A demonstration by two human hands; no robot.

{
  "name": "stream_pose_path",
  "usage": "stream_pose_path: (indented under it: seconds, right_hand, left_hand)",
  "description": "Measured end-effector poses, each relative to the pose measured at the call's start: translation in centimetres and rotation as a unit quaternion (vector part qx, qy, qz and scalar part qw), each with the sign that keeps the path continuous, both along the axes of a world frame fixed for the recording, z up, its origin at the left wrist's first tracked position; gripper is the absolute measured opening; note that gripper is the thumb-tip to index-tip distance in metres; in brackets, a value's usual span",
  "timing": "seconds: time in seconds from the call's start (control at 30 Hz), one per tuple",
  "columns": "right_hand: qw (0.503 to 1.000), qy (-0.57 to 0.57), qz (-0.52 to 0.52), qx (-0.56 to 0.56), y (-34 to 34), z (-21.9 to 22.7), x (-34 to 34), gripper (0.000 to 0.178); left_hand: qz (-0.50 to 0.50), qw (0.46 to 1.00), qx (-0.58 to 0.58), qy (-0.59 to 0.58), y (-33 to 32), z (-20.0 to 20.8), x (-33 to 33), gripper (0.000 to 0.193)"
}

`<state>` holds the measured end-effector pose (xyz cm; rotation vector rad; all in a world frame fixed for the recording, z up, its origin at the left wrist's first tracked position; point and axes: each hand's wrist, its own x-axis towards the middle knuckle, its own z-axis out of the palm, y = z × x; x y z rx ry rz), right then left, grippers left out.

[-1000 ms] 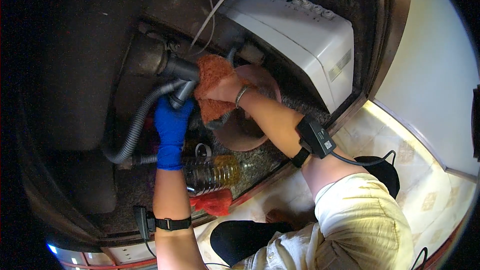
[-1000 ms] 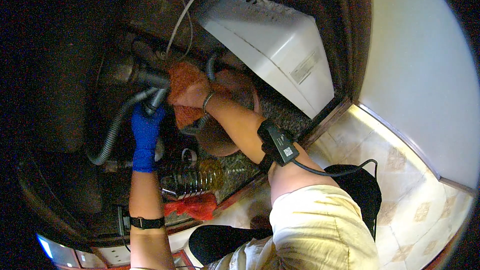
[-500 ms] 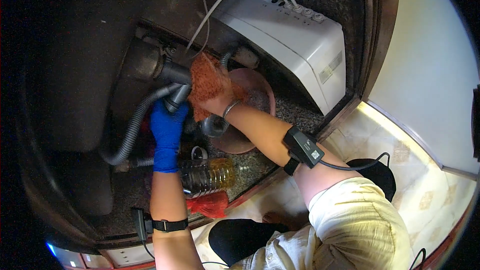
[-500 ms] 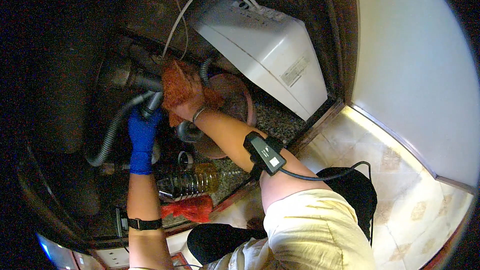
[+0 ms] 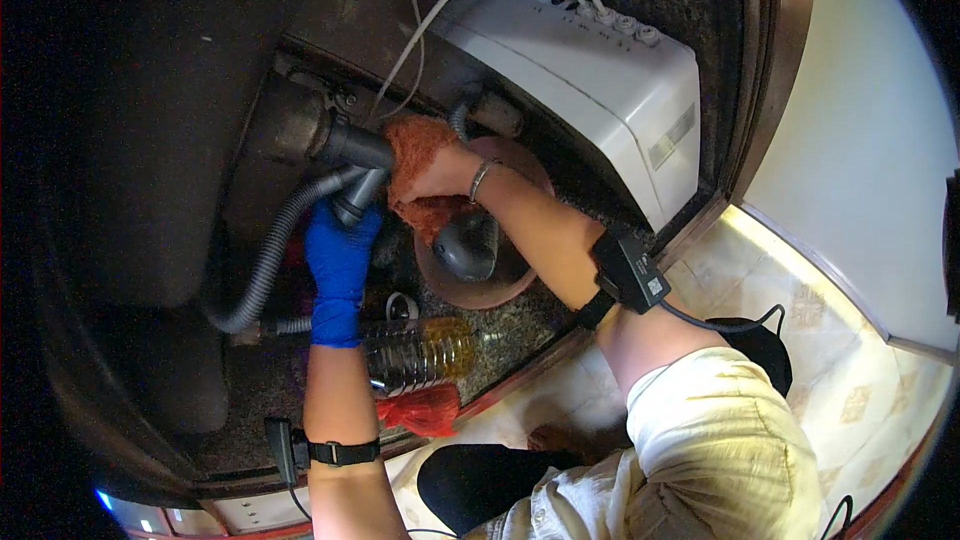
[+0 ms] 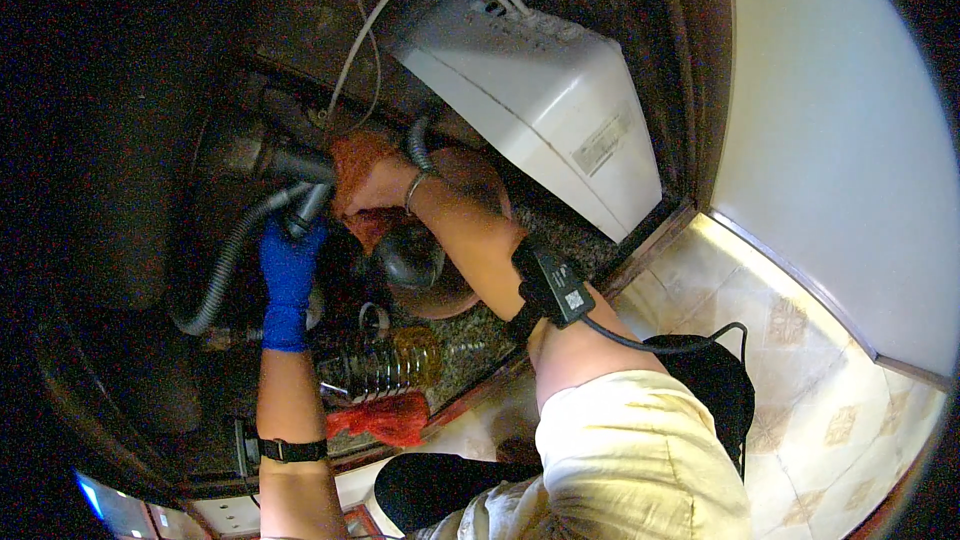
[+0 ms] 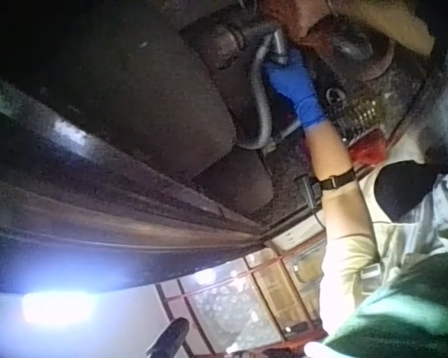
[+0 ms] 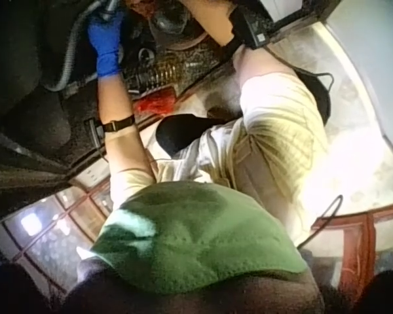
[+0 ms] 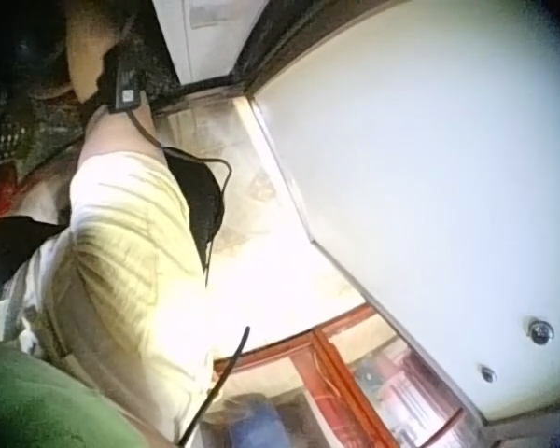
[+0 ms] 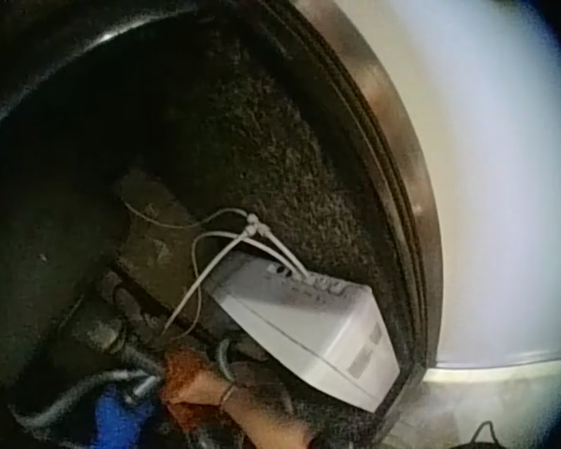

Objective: Cleaning and inspecting the drainage pipes under the kitchen sink using a cloth.

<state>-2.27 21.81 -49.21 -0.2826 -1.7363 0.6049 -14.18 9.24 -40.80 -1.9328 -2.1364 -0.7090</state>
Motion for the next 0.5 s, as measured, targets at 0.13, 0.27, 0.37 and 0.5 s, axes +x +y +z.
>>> stream_pose_path:
  seconds: [0.13,0.27,0.37,0.5]
  right_hand:
    - [0.990,-0.110,-0.023,-0.088,-1.0,0.7,0.0,0.059]
    - [0.983,-0.027,-0.172,-0.061,-3.4,0.5,-1.0,0.065]
    - [0.974,-0.040,-0.196,-0.103,-2.6,-0.6,-2.1,0.061]
    - [0.979,-0.098,-0.106,-0.141,-2.0,1.1,-1.3,0.051]
  left_hand:
    - [-0.026,0.999,0.017,0.037,0.0,0.2,0.6,0.045]
    - [0.031,0.999,-0.010,-0.014,-0.2,0.8,0.6,0.043]
    - [0.019,1.000,-0.015,0.006,0.7,0.7,1.5,0.042]
    - [0.014,1.000,-0.012,-0.002,0.2,0.5,0.6,0.041]
